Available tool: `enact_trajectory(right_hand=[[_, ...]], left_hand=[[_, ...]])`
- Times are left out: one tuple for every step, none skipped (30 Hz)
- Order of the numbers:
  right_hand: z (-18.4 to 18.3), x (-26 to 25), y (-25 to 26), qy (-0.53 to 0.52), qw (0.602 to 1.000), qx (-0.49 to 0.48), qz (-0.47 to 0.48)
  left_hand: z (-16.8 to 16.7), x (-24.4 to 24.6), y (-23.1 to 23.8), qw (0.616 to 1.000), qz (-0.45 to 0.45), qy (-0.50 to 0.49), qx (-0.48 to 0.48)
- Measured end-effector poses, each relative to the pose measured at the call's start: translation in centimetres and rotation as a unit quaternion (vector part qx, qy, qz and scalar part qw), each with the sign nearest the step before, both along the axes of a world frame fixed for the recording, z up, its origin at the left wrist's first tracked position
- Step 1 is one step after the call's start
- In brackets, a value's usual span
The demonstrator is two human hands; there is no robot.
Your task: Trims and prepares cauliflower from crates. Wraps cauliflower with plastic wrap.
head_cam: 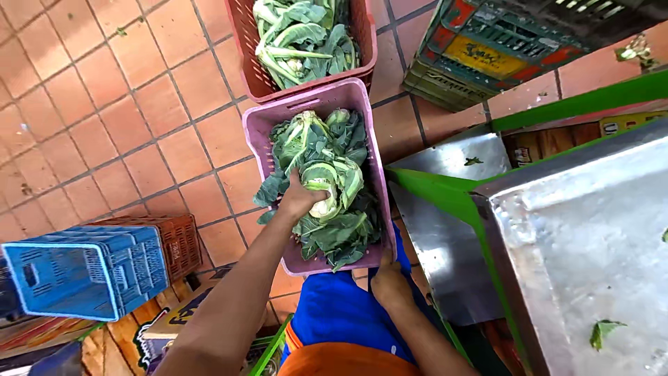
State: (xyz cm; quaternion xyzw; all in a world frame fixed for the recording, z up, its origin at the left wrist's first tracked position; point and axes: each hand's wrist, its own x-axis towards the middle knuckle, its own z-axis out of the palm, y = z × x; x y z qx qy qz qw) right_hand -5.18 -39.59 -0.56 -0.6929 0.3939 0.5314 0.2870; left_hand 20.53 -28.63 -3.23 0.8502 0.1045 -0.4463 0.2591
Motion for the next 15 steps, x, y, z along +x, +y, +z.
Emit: enact_trajectory(right_hand=[[-0.3,-0.1,0.4,-0.006,1.000,-0.001,0.003],[-0.7,-0.3,0.8,-0.012,1.000,0.009,0.003],[-1.0,-0.6,0.9,-0.015,0.999,0.030,0.001],[-1.1,-0.8,0.8,-0.023,0.999,0.048,-0.003],[-0.9,-0.9,0.4,-0.039,0.997,0.059,-0.011],[-0.1,-0.6,-0.2,-0.068,0.996,0.062,-0.022],[1.0,0.0,-1.0,-0.117,0.990,0.059,-0.042],[2.1,0.7,-1.6,-0.185,0.978,0.058,-0.078],[3.3,1.7,-2.1,-0.253,0.959,0.065,-0.110],[4.6,3.1,-2.3,-0.309,0.938,0.085,-0.130],[6.0,4.6,-2.1,-0.351,0.917,0.123,-0.141],[7.3,6.0,-1.7,-0.382,0.897,0.169,-0.145],[8.4,7.5,-1.0,-0.397,0.881,0.215,-0.143],[9.3,8.7,-0.1,-0.407,0.867,0.250,-0.139],[10.0,9.5,0.7,-0.420,0.855,0.273,-0.136]], left_hand=[[1.6,0.2,0.8,1.000,-0.001,-0.009,-0.006],[3.2,0.4,1.6,1.000,-0.007,-0.012,-0.009],[4.7,0.6,2.4,1.000,-0.019,-0.007,-0.011],[6.3,0.9,3.1,0.999,-0.034,0.009,-0.015],[7.7,1.1,3.7,0.998,-0.048,0.028,-0.015],[8.8,1.3,4.3,0.997,-0.054,0.046,-0.015],[9.6,1.5,5.0,0.996,-0.052,0.064,-0.019],[10.4,1.5,5.7,0.995,-0.040,0.089,-0.032],[11.1,1.4,6.4,0.991,-0.025,0.118,-0.053],[11.6,1.3,7.3,0.986,-0.011,0.148,-0.076],[12.0,1.1,8.0,0.980,-0.002,0.176,-0.097],[12.6,0.8,8.6,0.974,0.003,0.195,-0.117],[13.5,0.3,8.8,0.970,0.013,0.204,-0.134],[14.6,-0.2,8.9,0.968,0.022,0.203,-0.147],[16.2,-1.0,8.9,0.968,0.034,0.192,-0.158]])
